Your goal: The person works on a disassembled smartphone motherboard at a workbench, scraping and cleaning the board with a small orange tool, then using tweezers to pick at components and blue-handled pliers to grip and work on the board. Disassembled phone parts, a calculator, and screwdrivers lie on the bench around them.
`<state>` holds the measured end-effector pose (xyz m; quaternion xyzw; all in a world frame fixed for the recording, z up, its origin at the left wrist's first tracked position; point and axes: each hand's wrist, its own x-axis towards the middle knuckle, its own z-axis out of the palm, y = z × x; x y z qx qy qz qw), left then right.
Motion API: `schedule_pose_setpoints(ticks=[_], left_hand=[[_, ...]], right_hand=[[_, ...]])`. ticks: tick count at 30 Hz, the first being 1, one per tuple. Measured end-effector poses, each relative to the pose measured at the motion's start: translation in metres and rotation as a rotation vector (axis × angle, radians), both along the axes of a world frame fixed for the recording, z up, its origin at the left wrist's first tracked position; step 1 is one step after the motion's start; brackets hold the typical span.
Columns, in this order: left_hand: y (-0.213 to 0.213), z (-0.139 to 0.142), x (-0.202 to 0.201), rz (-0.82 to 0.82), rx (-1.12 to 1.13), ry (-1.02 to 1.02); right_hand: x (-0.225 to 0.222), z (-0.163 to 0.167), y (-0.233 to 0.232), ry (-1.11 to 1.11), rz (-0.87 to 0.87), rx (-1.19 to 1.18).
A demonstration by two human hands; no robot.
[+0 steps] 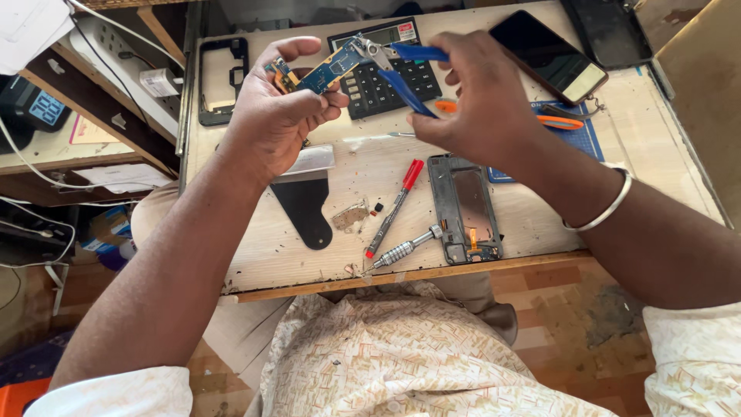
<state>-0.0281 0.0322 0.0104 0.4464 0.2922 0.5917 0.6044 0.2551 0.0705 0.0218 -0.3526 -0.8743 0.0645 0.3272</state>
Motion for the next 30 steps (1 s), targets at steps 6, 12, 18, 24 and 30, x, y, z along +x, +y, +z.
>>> schedule_pose_setpoints(ticks=[6,12,18,24,30], left_hand=[[-0.0012,-0.0066,0.0047,0.016,-0.014,0.03],[0.0025,-0.0055,0.0081,0.093,-0.04,-0.027],[0.0016,-0.0063,0.0084,0.097,-0.024,-0.006],[0.0016,-0.008,0.0078,0.081,0.016,0.017],[0.0016,-0.009,0.0077,0.089,0.016,0.032]], right_hand=[[-0.0059,-0.003,-0.004,-0.034,-0.021,0.023],[-0.0078,-0.0024,-0.0072,0.0,-0.029,0.027],[-0.0085,-0.0012,-0.0079,-0.029,-0.022,0.009],[-0.0072,0.0001,-0.0079,-0.004,-0.001,-0.015],[-0.0071,-0.0012,-0.0057,-0.044,-0.028,0.007]])
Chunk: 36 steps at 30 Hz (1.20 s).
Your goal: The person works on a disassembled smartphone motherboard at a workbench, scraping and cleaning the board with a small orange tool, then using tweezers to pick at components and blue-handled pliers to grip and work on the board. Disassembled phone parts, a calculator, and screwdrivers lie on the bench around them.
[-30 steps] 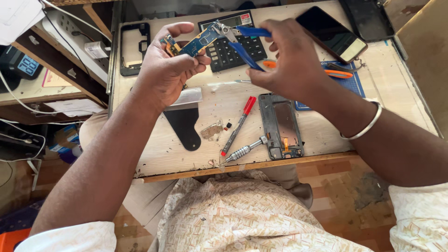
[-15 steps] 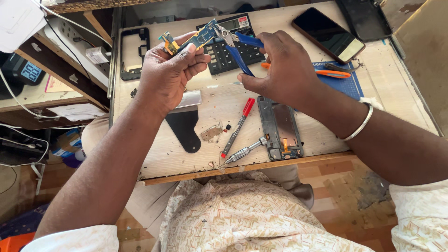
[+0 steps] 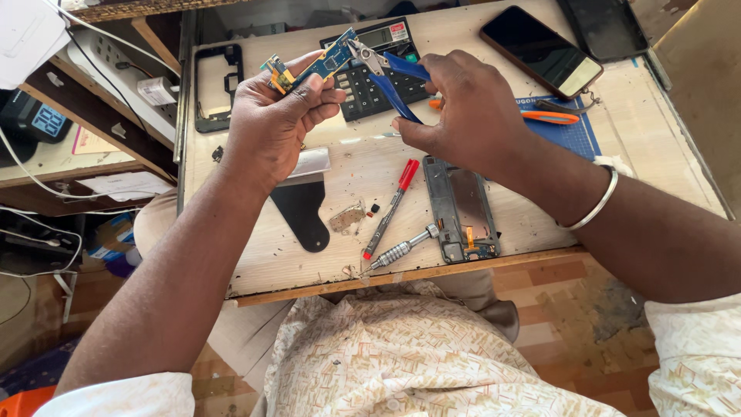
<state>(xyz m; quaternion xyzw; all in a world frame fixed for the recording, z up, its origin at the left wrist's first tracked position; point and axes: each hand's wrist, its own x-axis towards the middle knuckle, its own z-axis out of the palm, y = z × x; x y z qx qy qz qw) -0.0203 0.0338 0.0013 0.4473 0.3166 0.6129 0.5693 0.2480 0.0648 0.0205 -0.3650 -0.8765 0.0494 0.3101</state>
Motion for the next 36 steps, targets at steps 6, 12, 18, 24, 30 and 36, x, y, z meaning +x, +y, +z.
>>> schedule_pose_setpoints(ticks=[6,12,18,24,30,36], left_hand=[[-0.0001,-0.0005,-0.0001,0.0,-0.006,0.003],[-0.0006,-0.0009,-0.001,-0.004,-0.001,-0.002],[-0.0002,-0.001,-0.0006,0.002,0.0,0.006],[-0.0002,-0.0005,-0.0014,0.001,0.01,0.01],[-0.0005,-0.0006,-0.0013,-0.015,0.033,-0.007],[-0.0005,-0.0006,-0.0016,-0.01,0.034,-0.003]], right_hand=[[0.0012,-0.0007,0.0003,0.009,0.026,0.029],[0.0013,0.0,0.0003,-0.012,0.029,0.022],[0.0014,-0.0004,0.0009,-0.029,0.034,0.044],[0.0006,0.0006,-0.0003,-0.054,0.022,0.011],[-0.0014,0.0029,-0.0032,0.015,0.025,-0.016],[-0.0025,0.0038,-0.0052,0.026,0.03,-0.006]])
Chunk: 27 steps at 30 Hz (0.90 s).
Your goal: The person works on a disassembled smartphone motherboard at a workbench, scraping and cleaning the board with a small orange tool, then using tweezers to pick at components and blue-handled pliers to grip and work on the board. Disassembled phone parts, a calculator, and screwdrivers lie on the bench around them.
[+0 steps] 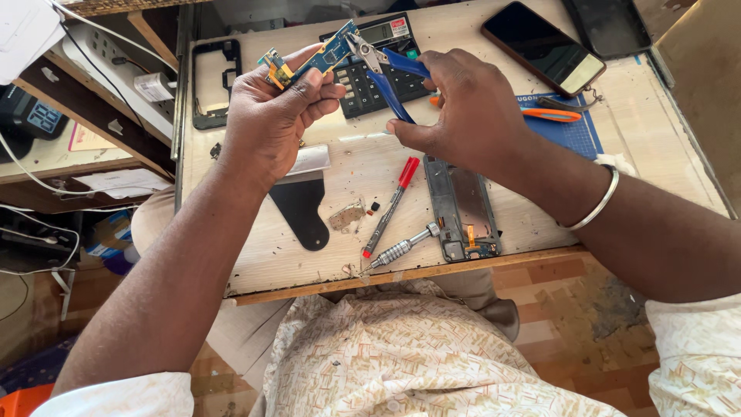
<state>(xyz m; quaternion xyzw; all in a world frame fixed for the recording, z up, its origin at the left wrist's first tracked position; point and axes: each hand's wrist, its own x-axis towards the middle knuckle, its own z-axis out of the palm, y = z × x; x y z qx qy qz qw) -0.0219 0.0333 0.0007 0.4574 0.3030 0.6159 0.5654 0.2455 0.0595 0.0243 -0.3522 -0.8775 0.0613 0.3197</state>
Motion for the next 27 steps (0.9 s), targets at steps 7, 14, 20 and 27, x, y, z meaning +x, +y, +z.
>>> schedule_pose_setpoints(ticks=[7,14,20,27], left_hand=[[0.0003,0.0004,0.0009,0.007,0.001,-0.002],[-0.0002,0.002,0.002,0.025,-0.015,-0.003],[-0.0003,0.0029,0.0012,0.043,-0.032,0.01],[0.0003,0.0026,0.0008,0.018,-0.031,-0.008]], right_hand=[[-0.0008,0.0013,-0.0022,0.008,-0.009,-0.023],[-0.002,0.0019,-0.0042,0.029,-0.015,-0.031],[-0.0018,0.0011,-0.0032,0.03,-0.01,-0.033],[-0.0002,0.0002,-0.0005,-0.013,-0.012,-0.024]])
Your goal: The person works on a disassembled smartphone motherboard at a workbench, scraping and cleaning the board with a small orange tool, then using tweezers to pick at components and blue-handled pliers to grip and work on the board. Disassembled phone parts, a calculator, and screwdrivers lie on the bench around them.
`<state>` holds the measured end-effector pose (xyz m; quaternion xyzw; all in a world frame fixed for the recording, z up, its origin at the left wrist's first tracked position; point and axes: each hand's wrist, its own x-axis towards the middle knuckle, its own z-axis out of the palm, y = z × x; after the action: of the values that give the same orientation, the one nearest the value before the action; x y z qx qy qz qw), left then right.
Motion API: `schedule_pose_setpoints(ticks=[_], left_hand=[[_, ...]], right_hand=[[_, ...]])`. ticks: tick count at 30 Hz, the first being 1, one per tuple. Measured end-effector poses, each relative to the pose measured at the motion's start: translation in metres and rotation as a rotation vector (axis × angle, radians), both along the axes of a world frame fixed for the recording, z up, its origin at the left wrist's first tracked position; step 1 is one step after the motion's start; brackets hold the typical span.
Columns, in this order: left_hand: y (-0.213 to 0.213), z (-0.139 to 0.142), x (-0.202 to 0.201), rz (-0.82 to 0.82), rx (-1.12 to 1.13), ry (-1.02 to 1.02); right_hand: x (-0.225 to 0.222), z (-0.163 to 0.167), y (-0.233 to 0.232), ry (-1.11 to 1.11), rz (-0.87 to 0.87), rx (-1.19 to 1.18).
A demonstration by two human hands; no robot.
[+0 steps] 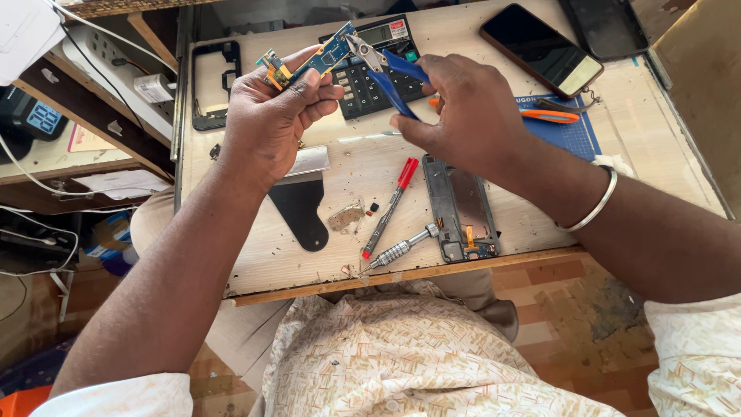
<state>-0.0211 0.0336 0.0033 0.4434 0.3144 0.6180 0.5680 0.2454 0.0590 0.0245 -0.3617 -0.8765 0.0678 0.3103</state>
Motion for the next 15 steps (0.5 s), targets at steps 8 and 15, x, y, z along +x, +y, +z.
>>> schedule_pose_setpoints(ticks=[8,15], left_hand=[[-0.0007,0.0004,0.0005,0.012,0.003,0.004],[-0.0006,-0.0001,-0.0001,0.001,0.022,0.015]], right_hand=[[-0.0001,-0.0006,-0.0022,0.04,0.0,0.011],[0.0003,0.0004,-0.0019,0.027,0.002,-0.001]])
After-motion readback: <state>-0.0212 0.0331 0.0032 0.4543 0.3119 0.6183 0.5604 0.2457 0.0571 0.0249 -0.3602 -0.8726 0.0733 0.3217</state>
